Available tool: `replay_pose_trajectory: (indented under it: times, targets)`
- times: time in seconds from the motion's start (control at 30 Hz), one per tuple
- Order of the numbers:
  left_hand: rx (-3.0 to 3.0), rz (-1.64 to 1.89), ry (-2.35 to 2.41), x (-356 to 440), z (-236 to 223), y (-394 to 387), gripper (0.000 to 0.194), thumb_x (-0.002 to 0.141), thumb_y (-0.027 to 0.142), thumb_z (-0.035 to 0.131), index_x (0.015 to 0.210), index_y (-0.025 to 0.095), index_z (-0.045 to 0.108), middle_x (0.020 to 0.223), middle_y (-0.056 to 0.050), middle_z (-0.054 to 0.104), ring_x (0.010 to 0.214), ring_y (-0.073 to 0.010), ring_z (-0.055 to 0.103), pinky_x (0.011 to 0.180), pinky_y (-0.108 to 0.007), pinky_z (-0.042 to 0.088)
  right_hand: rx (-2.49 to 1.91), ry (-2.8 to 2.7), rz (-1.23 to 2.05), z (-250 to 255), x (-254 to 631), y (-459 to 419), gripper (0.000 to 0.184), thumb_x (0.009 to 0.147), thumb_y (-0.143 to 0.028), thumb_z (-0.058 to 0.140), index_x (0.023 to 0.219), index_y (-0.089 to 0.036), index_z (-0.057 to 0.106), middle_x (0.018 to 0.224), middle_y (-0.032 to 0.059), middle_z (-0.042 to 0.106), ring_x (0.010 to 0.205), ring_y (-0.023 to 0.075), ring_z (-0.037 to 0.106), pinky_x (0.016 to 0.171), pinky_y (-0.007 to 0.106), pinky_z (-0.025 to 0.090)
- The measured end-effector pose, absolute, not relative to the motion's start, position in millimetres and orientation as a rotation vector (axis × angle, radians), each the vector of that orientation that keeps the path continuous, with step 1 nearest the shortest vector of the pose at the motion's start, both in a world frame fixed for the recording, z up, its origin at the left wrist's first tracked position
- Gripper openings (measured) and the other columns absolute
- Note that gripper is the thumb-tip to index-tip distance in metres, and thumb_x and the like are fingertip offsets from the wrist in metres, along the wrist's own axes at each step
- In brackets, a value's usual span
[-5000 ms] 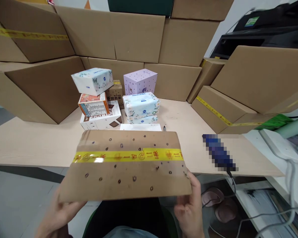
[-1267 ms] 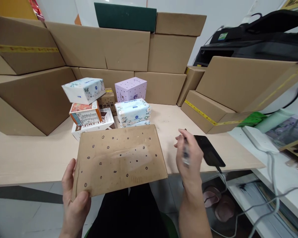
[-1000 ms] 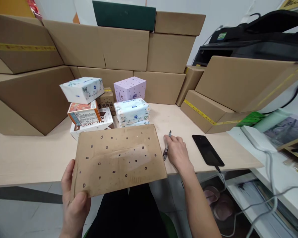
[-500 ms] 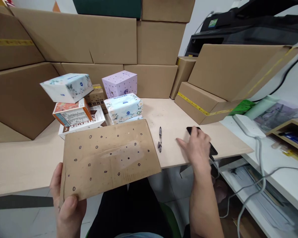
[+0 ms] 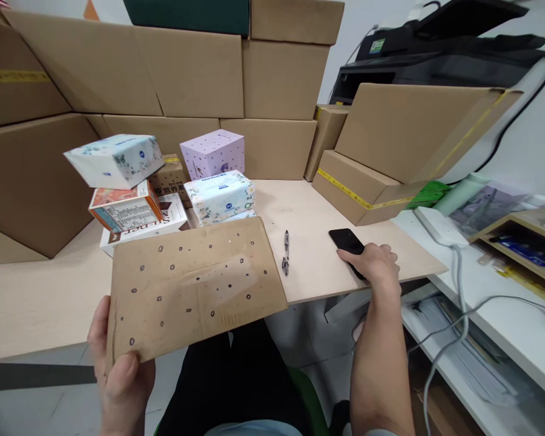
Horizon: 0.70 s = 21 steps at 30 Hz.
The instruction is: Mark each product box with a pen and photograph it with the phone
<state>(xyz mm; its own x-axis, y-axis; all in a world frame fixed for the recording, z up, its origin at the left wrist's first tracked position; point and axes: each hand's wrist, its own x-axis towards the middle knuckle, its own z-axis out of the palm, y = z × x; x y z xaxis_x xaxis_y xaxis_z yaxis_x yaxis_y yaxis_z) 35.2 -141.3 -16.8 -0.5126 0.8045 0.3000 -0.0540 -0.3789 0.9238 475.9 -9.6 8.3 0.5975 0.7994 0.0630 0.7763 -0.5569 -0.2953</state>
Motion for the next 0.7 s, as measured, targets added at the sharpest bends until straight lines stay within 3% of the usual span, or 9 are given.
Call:
replay_pose_trajectory:
  times: [0.17,0.3,0.47,0.7]
  targets:
    - [1.095,1.940,1.264,33,-21,-140,0.086,0.071,0.057,0.077,0.147,0.033,0.046,0.156,-0.006,0.046,0.149,-0.0365,0.034,0.122,-0.054,0.033,-2.500,-1.392,0.028,8,456,-20,0.067,0.071,-0.064,0.068,0.109,-0.009,0.065,0.107,0.0241,0.064,0.097,0.0386,0.065,0.075,0.048,0.051]
    - [1.102,1.937,1.287,34,-19,-139,0.086,0.072,0.057,0.076,0.148,0.032,0.044,0.156,-0.007,0.045,0.149,-0.0365,0.035,0.123,-0.054,0.031,-2.179,-1.497,-0.219,6,426,-38,0.073,0.075,-0.058,0.068,0.127,-0.009,0.055,0.112,0.0212,0.065,0.103,0.0356,0.062,0.084,0.045,0.050]
    - [1.102,1.959,1.257,37,-15,-137,0.086,0.073,0.056,0.075,0.149,0.032,0.044,0.157,-0.006,0.045,0.150,-0.0363,0.034,0.124,-0.054,0.029,-1.745,-1.481,-0.406,6,385,-58,0.071,0.079,-0.057,0.068,0.132,-0.012,0.051,0.118,0.0190,0.063,0.112,0.0334,0.058,0.095,0.047,0.049]
    - [1.087,1.966,1.251,38,-13,-137,0.081,0.075,0.050,0.073,0.149,0.032,0.045,0.155,-0.006,0.047,0.149,-0.0339,0.036,0.124,-0.051,0.031,-1.554,-1.438,-0.377,24,345,-90,0.067,0.079,-0.051,0.073,0.133,-0.018,0.051,0.116,0.0124,0.064,0.109,0.0286,0.062,0.091,0.044,0.052]
